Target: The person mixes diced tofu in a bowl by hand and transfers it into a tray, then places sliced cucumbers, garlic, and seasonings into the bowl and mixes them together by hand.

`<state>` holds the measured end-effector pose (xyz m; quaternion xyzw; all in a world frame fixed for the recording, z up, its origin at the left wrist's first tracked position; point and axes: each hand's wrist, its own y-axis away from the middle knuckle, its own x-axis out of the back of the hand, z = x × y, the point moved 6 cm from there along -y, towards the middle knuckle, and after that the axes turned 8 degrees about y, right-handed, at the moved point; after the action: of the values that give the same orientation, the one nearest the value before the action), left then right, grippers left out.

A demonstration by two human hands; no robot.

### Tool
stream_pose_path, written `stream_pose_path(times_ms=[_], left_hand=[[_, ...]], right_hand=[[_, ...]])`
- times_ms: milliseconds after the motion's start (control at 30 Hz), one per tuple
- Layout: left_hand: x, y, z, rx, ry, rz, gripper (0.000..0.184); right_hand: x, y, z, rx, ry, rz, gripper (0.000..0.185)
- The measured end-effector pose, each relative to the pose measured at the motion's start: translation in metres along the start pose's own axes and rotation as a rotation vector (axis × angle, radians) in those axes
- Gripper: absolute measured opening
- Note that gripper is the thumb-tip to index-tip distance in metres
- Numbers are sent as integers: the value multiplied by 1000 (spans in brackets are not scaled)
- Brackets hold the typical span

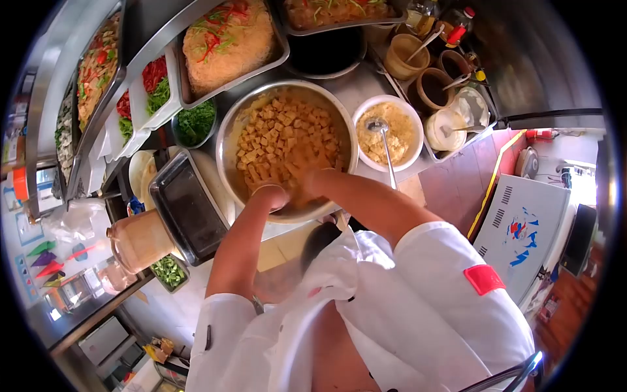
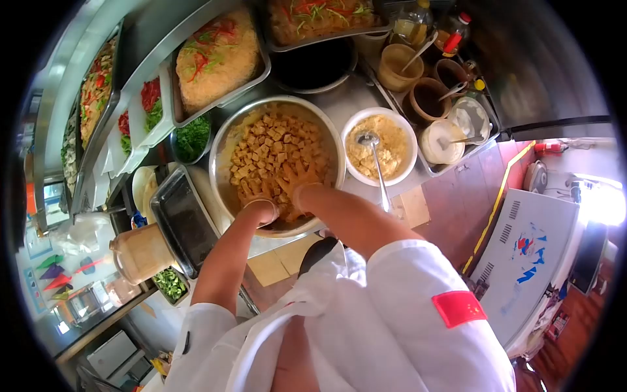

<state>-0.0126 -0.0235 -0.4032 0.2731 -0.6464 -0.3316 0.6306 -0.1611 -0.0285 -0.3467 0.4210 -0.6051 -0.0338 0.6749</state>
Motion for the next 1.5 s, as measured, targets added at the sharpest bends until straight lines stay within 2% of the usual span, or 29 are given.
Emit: stream_pose_path(times_ms=[33,100,133,167,233,267,333,400,433,500,533,600,700,733,800,833,867,900,933,967,1033,1067,1133,1167,1200,1300,1333,1400,1500], left_hand=[[15,11,16,-94,-86,-78,74],[4,-3,18,-195,-167,-161,65],[-29,-31,5,-276,-211,-283,41],[-35,-40,4,-320,-236,-340,31],[-33,-39,8,-372,-354,-455,26],[-32,-33,9,-370,-402,-476,26],[-7,-7,26,-398,-585,-466,29],[-9,-4,17,-429,-729,-436,34],[-19,-26,-10,-406,-397,-259,37],[-2,-20,-19,-371,-66,-80,40],[20,8,-20,-13,557,-120,45],[15,31,-18,371,1172,-154,51],[-13,30,2,455,2259,-240,54],[-8,31,23,340,2282,-371,54],[4,38,58,227,2405,-481,54],[11,41,74,104,2517,-592,54],[9,38,80,108,2519,-599,54],[7,32,78,114,2423,-420,54],[7,27,74,120,2319,-248,53],[-4,16,76,124,2323,-253,53],[-7,-11,63,-115,2321,176,46],[-5,-16,59,-144,2471,248,33],[19,-4,50,-136,2459,252,34],[27,-5,40,-108,2409,251,36],[33,-7,26,-74,2338,241,38],[46,-15,-17,15,2124,155,46],[47,-16,-30,44,2060,100,49],[50,-23,-48,90,1978,-2,56],[49,-31,-43,121,1972,9,67]], right_hand=[[-2,-4,0,-16,-54,29,103],[-42,-32,-2,15,-211,-207,103],[-61,-44,-1,28,-287,-318,106],[-75,-52,-1,39,-362,-427,111],[-66,-38,-1,45,-430,-530,117],[-56,-31,-1,-25,-428,-477,88],[-21,-11,7,-101,-423,-396,61],[13,3,2,82,-201,-102,64],[14,8,10,78,-204,-98,64],[20,12,32,121,-340,53,62],[17,13,43,63,-408,92,59],[-3,13,62,-164,-620,127,55],[-60,-3,59,-508,-1394,56,52],[-69,-12,35,-473,-1980,-61,54],[-62,-19,4,-405,-2560,-198,56],[-21,14,0,-463,-2434,-141,67],[-21,11,-1,-496,-2369,-112,73],[-20,9,-1,-530,-2302,-86,79],[-29,-11,6,-449,-2041,-22,80],[-41,-24,6,-352,-1725,11,78],[-24,-19,9,-254,-1028,111,74],[-15,-20,12,-249,-1069,303,72],[17,-5,16,-276,-1694,536,75],[7,-18,22,-272,-1692,535,75],[-6,-46,28,-223,-1129,428,79],[8,-63,44,-124,-480,310,96],[24,-53,53,-143,-259,178,103],[47,-36,74,-154,-39,39,110],[43,-39,110,-363,-375,26,87]])
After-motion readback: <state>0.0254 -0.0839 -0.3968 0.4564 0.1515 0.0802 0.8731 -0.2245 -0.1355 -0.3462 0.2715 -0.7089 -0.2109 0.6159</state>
